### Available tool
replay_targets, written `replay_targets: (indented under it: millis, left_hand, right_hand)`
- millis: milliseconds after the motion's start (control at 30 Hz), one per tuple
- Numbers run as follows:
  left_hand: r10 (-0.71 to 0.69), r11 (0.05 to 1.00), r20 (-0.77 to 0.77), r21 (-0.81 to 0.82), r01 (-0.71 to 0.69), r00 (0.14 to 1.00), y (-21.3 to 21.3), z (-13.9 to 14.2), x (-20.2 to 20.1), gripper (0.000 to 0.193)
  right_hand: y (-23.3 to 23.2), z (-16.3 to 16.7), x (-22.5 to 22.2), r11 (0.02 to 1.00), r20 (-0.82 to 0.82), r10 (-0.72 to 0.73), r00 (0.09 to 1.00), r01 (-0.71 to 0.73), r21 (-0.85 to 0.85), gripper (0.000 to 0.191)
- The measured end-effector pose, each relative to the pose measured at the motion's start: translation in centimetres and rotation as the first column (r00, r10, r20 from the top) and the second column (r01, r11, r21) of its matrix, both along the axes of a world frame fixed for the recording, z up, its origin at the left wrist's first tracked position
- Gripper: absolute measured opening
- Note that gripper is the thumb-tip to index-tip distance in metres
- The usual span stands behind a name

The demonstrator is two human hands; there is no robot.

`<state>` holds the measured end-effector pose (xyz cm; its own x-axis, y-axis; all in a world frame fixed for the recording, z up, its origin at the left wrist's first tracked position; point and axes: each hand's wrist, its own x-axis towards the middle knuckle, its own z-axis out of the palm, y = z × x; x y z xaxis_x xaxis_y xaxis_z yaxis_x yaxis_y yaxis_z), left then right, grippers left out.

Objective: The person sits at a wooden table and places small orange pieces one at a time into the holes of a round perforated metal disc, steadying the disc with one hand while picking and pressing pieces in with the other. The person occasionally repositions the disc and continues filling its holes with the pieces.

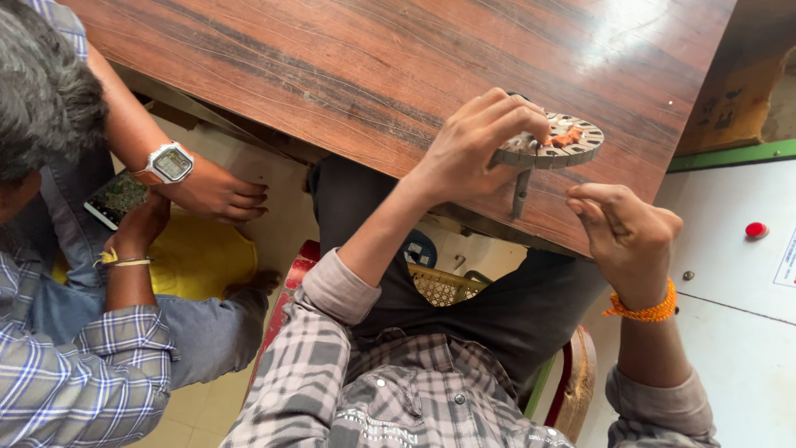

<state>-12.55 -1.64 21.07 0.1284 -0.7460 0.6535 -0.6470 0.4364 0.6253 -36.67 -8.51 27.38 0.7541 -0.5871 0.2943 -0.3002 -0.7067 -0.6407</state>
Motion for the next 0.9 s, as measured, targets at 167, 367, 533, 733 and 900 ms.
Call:
replay_targets:
  millis: [167,367,533,733,900]
  left_hand:
    - [-0.034,0.999,-0.032,0.007,0.034,0.999,0.8,0.6,-0.1,0.05]
    - [0.102,0.995,-0.017,-0.005,-0.102,0.995,0.0,-0.9,-1.6,0.048]
    - [0.142,0.99,0.044,-0.033,-0.141,0.989,0.2,-1.3,-1.8,0.053]
    - [0.17,0.984,0.045,-0.055,-0.167,0.984,0.3,-0.9,-2.1,0.052]
    - [0.157,0.986,0.04,-0.054,-0.155,0.987,0.5,-0.8,-1.8,0.051]
  right_hand:
    - [0.0,-0.9,0.2,0.999,-0.016,0.047,0.999,-0.047,-0.004,0.005]
    - [-1.2,-1.7,-0.8,0.999,0.027,0.008,1.0,-0.007,-0.039,0.006]
    - [-2.6,-0.8,-1.0,0.986,0.072,-0.014,0.997,0.026,-0.163,0.004]
    - [-2.8,0.2,0.9,0.973,0.081,0.009,0.997,0.01,-0.232,0.008]
    - [-3.9,0.5,2.9,0.971,0.1,0.072,0.992,-0.047,-0.234,0.008]
